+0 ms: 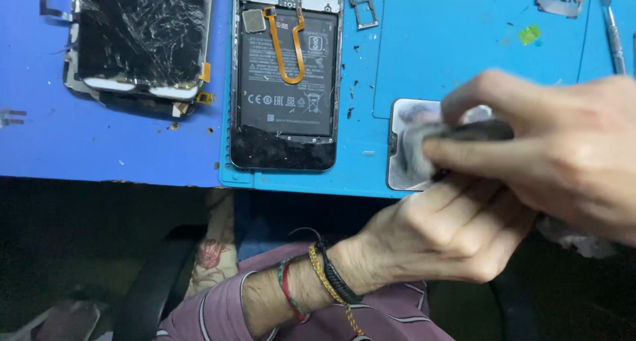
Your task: Cleaning a smartphone screen and applying adhesive tape during a screen replacement process
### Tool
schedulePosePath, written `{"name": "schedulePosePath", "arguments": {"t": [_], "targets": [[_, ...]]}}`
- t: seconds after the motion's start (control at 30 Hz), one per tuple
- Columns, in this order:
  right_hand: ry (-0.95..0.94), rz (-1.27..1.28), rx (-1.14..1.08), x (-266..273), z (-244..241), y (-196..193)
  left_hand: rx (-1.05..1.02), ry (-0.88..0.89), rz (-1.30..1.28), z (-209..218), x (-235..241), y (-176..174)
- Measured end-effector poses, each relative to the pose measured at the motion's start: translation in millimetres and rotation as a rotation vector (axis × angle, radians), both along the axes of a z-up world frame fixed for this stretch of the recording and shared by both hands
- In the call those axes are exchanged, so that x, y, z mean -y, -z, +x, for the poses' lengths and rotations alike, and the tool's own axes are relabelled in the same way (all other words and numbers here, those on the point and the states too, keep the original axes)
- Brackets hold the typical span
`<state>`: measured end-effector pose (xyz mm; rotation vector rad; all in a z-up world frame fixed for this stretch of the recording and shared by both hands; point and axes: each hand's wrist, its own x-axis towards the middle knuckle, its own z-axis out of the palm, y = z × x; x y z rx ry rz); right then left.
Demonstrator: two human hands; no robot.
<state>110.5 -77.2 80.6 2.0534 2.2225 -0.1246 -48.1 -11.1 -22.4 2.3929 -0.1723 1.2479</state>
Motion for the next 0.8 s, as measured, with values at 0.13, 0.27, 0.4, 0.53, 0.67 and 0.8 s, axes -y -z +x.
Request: {"name": "schedulePosePath", "arguments": {"t": [0.13, 0.27, 0.4, 0.53, 0.67, 0.8], "targets": [[-0.042, -0.057, 0.077, -0.3, 11.9, 3.3, 0.027, 0.008, -0.035, 2.5, 0.4, -2.0], [-0.084, -0.09, 0.109, 5.0, -4.4, 2.6, -0.013, 0.049, 0.045, 2.5, 4.7, 12.4], [-0.038, -0.051, 0.074, 1.9, -0.5, 3.9, 0.046, 0.032, -0.039, 3.5, 2.9, 2.4], [-0.133, -0.098, -0.02, 2.5, -7.1, 8.2, 0.03, -0.024, 0.098, 3.6, 6.4, 15.1], [0.022, 0.084, 0.165, -0.6, 2.7, 6.2, 0.018, 0.033, -0.015, 5.4, -0.1, 1.6], [-0.042, -0.1, 0.024, 5.2, -1.9, 5.6, 0.044, 0.033, -0.014, 5.7, 4.7, 9.2]]}}
